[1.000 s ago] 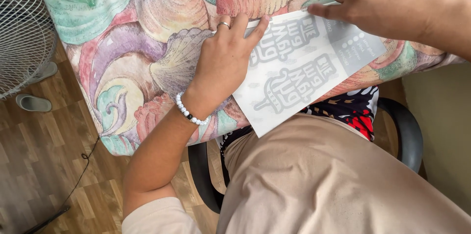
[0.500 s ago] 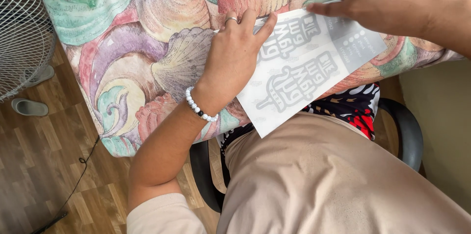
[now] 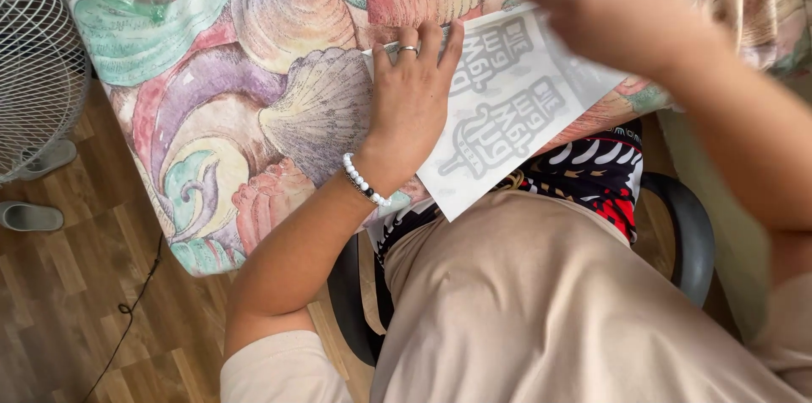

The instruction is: Peeling stickers from a backing sheet and organizing the sheets on a table

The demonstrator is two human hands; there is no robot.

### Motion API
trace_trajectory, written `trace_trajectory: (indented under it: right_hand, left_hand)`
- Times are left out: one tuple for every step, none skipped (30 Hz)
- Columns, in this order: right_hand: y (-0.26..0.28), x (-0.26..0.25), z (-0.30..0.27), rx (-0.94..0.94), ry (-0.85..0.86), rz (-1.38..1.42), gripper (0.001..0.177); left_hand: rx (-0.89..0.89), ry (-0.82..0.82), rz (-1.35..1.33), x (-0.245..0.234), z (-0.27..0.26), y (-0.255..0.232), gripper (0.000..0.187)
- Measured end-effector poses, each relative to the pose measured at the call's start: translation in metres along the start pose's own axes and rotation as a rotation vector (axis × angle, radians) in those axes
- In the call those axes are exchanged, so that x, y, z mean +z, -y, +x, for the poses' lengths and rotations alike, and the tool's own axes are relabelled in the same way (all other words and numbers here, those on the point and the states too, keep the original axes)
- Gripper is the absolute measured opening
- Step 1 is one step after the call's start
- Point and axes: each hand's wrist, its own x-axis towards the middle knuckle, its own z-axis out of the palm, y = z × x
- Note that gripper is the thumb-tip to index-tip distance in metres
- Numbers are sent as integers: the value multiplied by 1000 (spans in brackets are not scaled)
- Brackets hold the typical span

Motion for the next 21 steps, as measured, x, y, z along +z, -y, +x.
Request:
trace_trajectory:
  right_hand:
    - [26,-5,26,-13,-67,293,16]
    - [35,-2,31,-12,-74,289,16]
    - [44,2,36,-80,-112,230,17]
    - [54,7,41,-147,-151,171,24]
    - [46,7,32,-144,-149,172,24]
    - [38,7,22,-101,-118,131,13]
    - [28,7,12,-56,-84,86,11]
    - [17,3,1,-51,-80,82,11]
    - [5,-1,-9,6,-4,103,19]
    - [-6,-6,-20,64,72,125,27]
    - [-9,-5,-22,67,71,121,27]
    - [-11,-4,-24,87,47,58,27]
    - [-12,-2,-28,107,24,-3,30]
    - [-3,9,-21,112,24,-5,30]
    - [7,20,-15,109,-49,-55,17]
    - [17,31,-8,106,-123,-104,12]
    - [33,24,8,108,-124,-103,12]
    - [48,17,24,31,-129,55,7]
    - [65,10,41,-48,-135,216,9]
    - [67,11,45,-48,-138,220,9]
    - [70,12,48,-31,-154,245,11]
  left_hand:
    - [5,-30,-9,0,1,2,63]
    - [4,-36,-3,2,0,4,63]
    - [14,-80,-53,5,-1,7,58]
    - [24,-124,-102,8,-2,9,53]
    - [27,-123,-103,8,-5,13,53]
    - [37,-155,-129,9,-7,16,52]
    - [50,-191,-158,10,-7,19,51]
    - [55,-194,-161,10,-6,20,51]
    - [61,-190,-148,10,-6,20,50]
    - [68,-186,-135,9,-5,21,49]
    - [70,-190,-135,8,0,22,49]
    - [76,-194,-153,7,4,23,41]
    - [85,-194,-172,6,8,23,33]
    - [89,-196,-171,5,10,23,33]
    - [90,-204,-178,4,12,24,29]
    - [92,-211,-185,4,15,24,27]
    - [93,-211,-183,3,12,22,27]
    - [91,-206,-138,2,11,20,31]
    - [87,-197,-91,1,8,19,37]
    - [88,-194,-87,0,6,19,37]
    - [84,-191,-75,0,3,18,39]
